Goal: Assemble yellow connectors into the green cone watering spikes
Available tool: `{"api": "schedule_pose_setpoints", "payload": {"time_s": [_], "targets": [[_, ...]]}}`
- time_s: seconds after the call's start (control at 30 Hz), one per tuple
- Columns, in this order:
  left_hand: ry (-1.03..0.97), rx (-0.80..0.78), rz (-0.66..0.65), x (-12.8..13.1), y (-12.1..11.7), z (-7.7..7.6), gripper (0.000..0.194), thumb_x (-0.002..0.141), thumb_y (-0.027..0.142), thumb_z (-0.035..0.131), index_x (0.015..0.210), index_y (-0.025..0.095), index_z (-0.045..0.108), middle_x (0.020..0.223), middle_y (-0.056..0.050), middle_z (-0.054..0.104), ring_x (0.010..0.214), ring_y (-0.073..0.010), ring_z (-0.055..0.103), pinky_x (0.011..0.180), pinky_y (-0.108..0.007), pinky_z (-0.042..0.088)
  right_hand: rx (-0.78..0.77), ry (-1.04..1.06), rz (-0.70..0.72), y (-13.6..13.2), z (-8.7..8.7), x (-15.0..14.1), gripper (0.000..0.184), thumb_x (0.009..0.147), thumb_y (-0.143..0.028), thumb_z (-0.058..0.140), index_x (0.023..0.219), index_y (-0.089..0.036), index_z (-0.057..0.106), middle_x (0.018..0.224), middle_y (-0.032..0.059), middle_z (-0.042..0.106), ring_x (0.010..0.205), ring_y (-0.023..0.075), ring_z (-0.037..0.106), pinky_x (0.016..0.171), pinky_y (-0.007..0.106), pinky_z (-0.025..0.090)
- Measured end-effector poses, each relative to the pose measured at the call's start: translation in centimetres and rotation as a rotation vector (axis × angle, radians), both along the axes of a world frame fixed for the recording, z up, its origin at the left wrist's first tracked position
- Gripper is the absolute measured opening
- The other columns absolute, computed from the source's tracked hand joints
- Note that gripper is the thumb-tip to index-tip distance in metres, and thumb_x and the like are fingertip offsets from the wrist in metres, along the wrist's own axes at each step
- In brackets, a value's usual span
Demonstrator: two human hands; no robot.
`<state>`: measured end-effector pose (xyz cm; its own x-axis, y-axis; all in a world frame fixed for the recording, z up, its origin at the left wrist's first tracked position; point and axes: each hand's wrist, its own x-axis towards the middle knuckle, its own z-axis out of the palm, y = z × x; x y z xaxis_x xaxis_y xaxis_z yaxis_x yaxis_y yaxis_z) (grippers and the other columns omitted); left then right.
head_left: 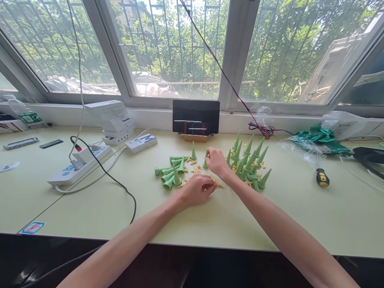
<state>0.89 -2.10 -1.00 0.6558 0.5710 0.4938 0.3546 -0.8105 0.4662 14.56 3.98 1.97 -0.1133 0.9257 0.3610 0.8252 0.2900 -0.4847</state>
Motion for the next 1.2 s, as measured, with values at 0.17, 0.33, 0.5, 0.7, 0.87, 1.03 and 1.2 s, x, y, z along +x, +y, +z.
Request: {"api": "schedule_pose_setpoints", "payload": {"time_s": [0.17, 0.33, 0.5, 0.7, 0.87, 1.03, 1.2], "targets": [[-0.017, 0.032, -0.023, 0.0, 0.1, 0.0, 0.035, 0.089, 0.019, 0.053, 0.055, 0.017, 0.05, 0.052, 0.002, 0.047, 0.048, -0.0094, 0.037, 0.052, -0.025, 0.03, 0.018, 0.018, -0.089, -2.2, -0.6, 0.3, 0.015, 0.087, -0.009, 0.052, 0.1, -0.013, 0.058, 0.096, 0.0137, 0.062, 0.086, 0.022, 0.058, 0.069, 0.029, 0.04], [-0.023, 0.034, -0.032, -0.1, 0.1, -0.1, 0.032, 0.087, 0.018, 0.054, 0.056, 0.017, 0.047, 0.053, 0.003, 0.047, 0.05, -0.0087, 0.037, 0.052, -0.023, 0.03, -0.093, -0.02, -0.068, -3.4, -1.7, 0.8, 0.016, 0.084, -0.004, 0.052, 0.095, -0.015, 0.054, 0.09, 0.0092, 0.061, 0.079, 0.0185, 0.056, 0.067, 0.026, 0.039], [0.0, 0.038, -0.03, -0.2, 0.1, -0.2, 0.031, 0.086, 0.018, 0.054, 0.056, 0.016, 0.047, 0.054, 0.004, 0.046, 0.05, -0.0083, 0.037, 0.053, -0.023, 0.03, -0.102, -0.01, -0.04, -3.2, -2.4, 0.9, 0.015, 0.083, -0.005, 0.052, 0.093, -0.016, 0.049, 0.09, 0.007, 0.06, 0.075, 0.0166, 0.053, 0.064, 0.026, 0.037], [0.023, 0.025, -0.021, -0.2, 0.0, -0.1, 0.03, 0.087, 0.017, 0.053, 0.057, 0.016, 0.048, 0.055, 0.003, 0.048, 0.051, -0.0084, 0.037, 0.053, -0.023, 0.031, -0.184, 0.002, -0.039, -3.2, -2.5, 0.9, 0.009, 0.086, -0.011, 0.051, 0.092, -0.017, 0.048, 0.083, 0.0055, 0.058, 0.073, 0.0169, 0.053, 0.062, 0.026, 0.036], [0.058, -0.004, -0.016, -0.1, -0.1, 0.3, 0.033, 0.088, 0.019, 0.053, 0.055, 0.016, 0.047, 0.055, 0.002, 0.049, 0.051, -0.0085, 0.037, 0.053, -0.024, 0.031, -0.192, 0.012, -0.003, -3.2, -2.7, 1.0, 0.005, 0.087, -0.013, 0.052, 0.09, -0.017, 0.05, 0.079, 0.0058, 0.059, 0.069, 0.0169, 0.053, 0.058, 0.025, 0.035], [0.078, -0.047, -0.013, -0.1, 0.0, 0.4, 0.034, 0.088, 0.023, 0.056, 0.055, 0.016, 0.051, 0.055, 0.002, 0.051, 0.05, -0.0082, 0.039, 0.052, -0.023, 0.032, -0.195, 0.048, 0.028, -3.8, -2.4, 1.1, 0.011, 0.089, -0.012, 0.048, 0.098, -0.015, 0.056, 0.075, 0.0056, 0.06, 0.061, 0.0156, 0.05, 0.054, 0.025, 0.033], [0.103, -0.095, 0.027, -0.1, 0.3, -0.1, 0.04, 0.086, 0.033, 0.064, 0.052, 0.016, 0.049, 0.053, 0.002, 0.051, 0.049, -0.008, 0.039, 0.052, -0.022, 0.032, -0.202, 0.138, 0.053, -4.5, -2.1, 1.1, 0.025, 0.089, -0.009, 0.046, 0.109, -0.013, 0.06, 0.078, 0.0082, 0.064, 0.061, 0.0157, 0.054, 0.055, 0.024, 0.036]]}}
